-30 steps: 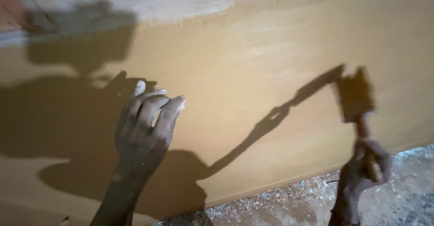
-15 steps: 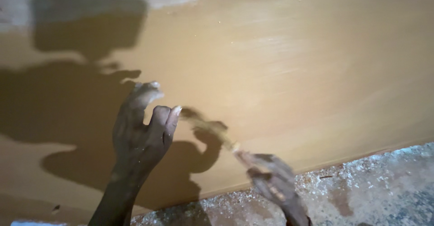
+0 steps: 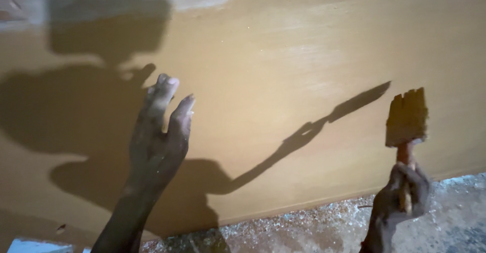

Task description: The person uses a brush to apply a tan-colored coating to a wall, working in horizontal strokes while keeping the left hand on the surface for stability. The person moves along the wall, covering a large area and working around an electrical outlet.

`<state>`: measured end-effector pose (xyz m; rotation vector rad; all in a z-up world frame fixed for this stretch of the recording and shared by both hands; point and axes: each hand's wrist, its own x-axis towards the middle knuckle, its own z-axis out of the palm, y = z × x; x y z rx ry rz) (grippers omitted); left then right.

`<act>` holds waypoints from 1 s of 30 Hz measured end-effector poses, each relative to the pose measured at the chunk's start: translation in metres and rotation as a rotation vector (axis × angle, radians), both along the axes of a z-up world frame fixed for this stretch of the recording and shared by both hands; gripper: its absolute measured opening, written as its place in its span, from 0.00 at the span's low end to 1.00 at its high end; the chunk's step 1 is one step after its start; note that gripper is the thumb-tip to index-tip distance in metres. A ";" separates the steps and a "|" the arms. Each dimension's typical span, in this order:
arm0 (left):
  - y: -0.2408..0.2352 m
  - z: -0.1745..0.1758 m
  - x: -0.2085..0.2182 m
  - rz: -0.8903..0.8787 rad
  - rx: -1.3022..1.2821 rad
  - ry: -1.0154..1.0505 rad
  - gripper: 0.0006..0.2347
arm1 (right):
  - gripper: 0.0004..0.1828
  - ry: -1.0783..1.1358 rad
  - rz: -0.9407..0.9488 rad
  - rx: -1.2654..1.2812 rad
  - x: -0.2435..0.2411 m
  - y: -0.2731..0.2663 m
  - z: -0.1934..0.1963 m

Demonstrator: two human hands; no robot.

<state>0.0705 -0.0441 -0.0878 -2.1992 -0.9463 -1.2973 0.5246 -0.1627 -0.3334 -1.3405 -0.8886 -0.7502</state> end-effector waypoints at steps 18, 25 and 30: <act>0.001 0.004 -0.113 0.142 0.166 0.218 0.27 | 0.16 0.035 0.396 -0.324 -0.248 0.039 0.040; 0.005 0.004 -0.163 0.143 0.202 0.203 0.29 | 0.10 -0.161 1.066 -0.027 -0.337 0.066 0.043; 0.003 -0.001 -0.190 0.109 0.134 0.167 0.28 | 0.04 0.133 0.325 -0.278 -0.253 0.040 0.042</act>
